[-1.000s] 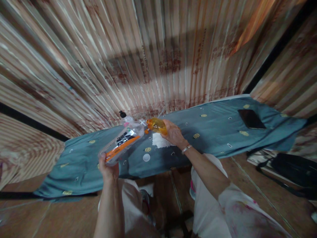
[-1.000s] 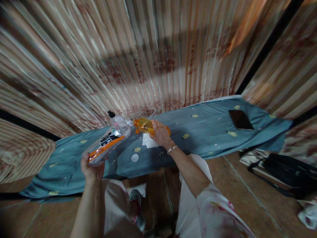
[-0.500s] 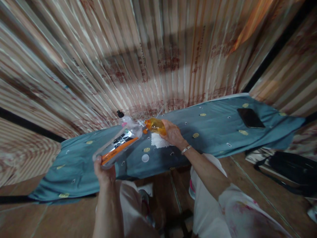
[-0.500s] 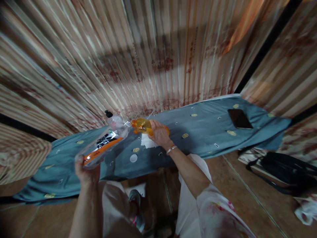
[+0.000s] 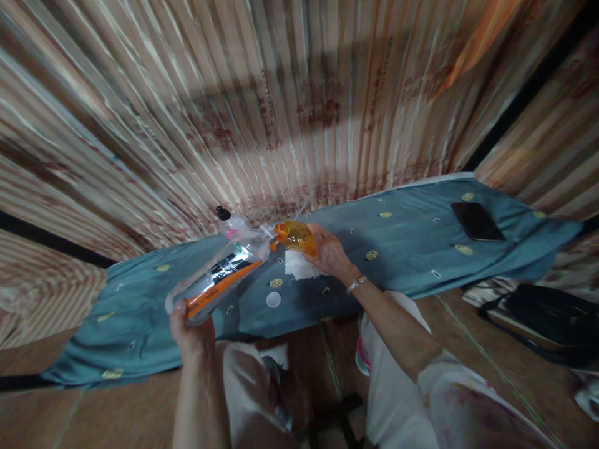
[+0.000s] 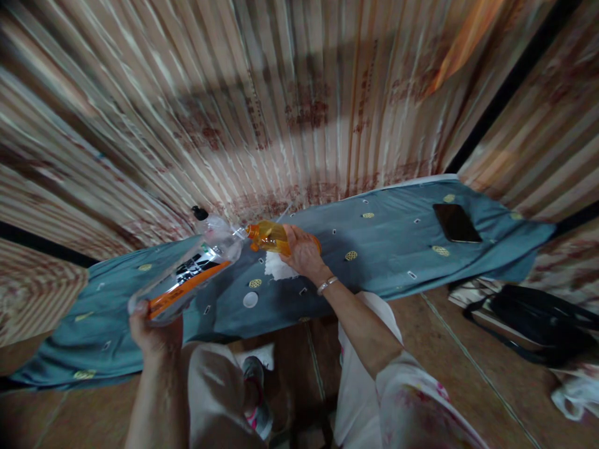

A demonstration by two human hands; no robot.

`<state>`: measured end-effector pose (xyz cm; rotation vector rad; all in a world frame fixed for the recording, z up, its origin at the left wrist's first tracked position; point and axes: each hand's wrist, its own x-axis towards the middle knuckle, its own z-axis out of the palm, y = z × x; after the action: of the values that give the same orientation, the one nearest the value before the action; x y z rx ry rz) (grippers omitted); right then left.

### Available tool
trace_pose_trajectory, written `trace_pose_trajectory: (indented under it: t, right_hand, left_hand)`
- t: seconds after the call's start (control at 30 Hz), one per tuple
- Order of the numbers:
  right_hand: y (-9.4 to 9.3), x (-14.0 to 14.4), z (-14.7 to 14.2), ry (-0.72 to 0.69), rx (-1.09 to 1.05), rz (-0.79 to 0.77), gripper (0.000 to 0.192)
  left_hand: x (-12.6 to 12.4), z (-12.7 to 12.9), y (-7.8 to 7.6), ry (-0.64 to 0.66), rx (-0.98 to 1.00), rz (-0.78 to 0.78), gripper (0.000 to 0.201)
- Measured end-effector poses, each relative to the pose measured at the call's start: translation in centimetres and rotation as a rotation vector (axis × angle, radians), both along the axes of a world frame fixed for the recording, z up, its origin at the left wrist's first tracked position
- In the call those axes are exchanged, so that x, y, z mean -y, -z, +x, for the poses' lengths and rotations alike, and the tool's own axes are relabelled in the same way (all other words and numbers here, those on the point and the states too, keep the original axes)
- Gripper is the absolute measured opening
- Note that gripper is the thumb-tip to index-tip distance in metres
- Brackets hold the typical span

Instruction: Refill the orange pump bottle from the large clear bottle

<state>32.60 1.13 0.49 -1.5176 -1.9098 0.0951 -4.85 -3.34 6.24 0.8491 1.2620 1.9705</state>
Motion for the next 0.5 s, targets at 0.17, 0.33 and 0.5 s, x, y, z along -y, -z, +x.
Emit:
trace_pose_trajectory:
  t: [0.17,0.33,0.5]
  right_hand:
    - [0.7,-0.1,0.4,0.012,0.011,0.025,0.090]
    - [0.6,0.2,0.8,-0.005,0.004,0.021,0.088]
    - [0.4,0.3,0.9,-0.012,0.004,0.021,0.090]
  left_hand:
    - [0.4,0.9,-0.6,-0.007,0.007,-0.017,0.052]
    - [0.7,1.4,-1.0,-0.001,-0.017,0.014,0.048]
    - [0.6,1.1,-0.7,-0.019,-0.066,0.015,0.052]
